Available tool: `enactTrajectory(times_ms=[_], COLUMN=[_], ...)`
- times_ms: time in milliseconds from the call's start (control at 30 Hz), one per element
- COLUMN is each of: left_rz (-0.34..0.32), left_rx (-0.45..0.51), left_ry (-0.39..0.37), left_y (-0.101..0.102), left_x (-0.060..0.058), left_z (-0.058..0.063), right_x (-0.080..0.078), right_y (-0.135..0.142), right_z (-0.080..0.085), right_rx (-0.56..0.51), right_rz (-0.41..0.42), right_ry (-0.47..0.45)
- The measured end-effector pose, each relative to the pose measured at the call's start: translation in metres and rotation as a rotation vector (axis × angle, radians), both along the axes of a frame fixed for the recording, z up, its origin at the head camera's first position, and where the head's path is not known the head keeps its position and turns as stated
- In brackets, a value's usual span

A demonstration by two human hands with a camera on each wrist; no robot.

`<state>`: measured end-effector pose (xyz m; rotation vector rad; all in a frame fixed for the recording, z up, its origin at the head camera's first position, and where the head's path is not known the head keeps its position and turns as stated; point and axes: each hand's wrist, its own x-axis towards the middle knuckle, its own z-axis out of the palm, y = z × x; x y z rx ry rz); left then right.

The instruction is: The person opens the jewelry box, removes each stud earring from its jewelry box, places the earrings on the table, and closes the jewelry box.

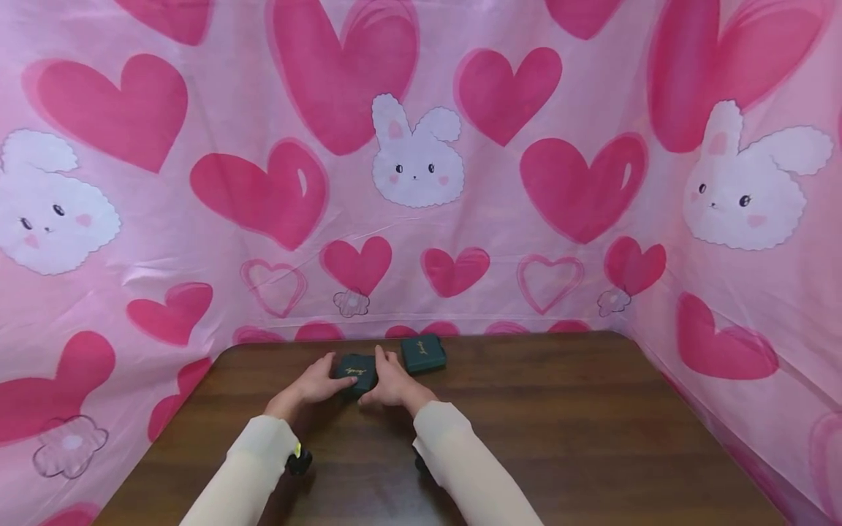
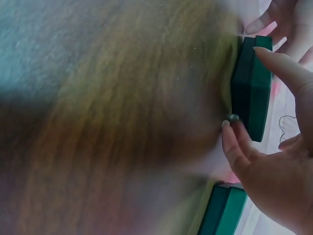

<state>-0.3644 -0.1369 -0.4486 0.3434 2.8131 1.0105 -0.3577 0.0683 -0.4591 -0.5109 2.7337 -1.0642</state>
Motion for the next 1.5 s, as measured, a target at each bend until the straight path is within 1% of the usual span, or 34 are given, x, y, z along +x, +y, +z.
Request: enactTrajectory(times_ms=[100, 200, 367, 467, 767, 867, 1033, 1133, 1267, 1333, 1500], left_rz=[-0.007, -0.009, 0.006, 0.001, 0.001, 0.000, -0.013, -0.022, -0.035, -0.041, -0.063], left_rx=[0.006, 0.024, 0.060, 0.071, 0.081, 0.080, 0.058, 0.056, 0.087, 0.092, 0.053], left_ry=[0.000, 0.004, -0.012, -0.015, -0.043, -0.030, 0.027, 0.030, 0.013, 0.019, 0.061], left_y=[0.000, 0.002, 0.003, 0.003, 0.006, 0.007, 0.009, 0.011, 0.014, 0.017, 0.023], left_x=[-0.001, -0.001, -0.002, -0.001, 0.001, 0.002, 0.005, 0.007, 0.010, 0.012, 0.017], left_z=[-0.002, -0.002, -0.002, -0.001, 0.001, 0.005, 0.014, 0.017, 0.020, 0.022, 0.029], right_x=[-0.001, -0.001, -0.001, -0.001, 0.001, 0.003, 0.006, 0.009, 0.014, 0.017, 0.024], right_y=[-0.003, -0.005, -0.007, -0.008, -0.007, -0.007, -0.004, 0.000, 0.007, 0.010, 0.016], right_z=[-0.002, -0.004, -0.004, -0.005, -0.008, -0.006, 0.000, 0.002, 0.005, 0.007, 0.012], right_rx=[-0.015, -0.018, -0.029, -0.034, -0.041, -0.038, -0.037, -0.037, -0.062, -0.075, -0.081], right_rz=[0.019, 0.023, -0.009, -0.030, -0.034, -0.029, -0.024, -0.021, -0.024, -0.025, -0.030], right_ry=[-0.008, -0.008, 0.010, 0.020, 0.035, 0.064, 0.141, 0.163, 0.159, 0.158, 0.156])
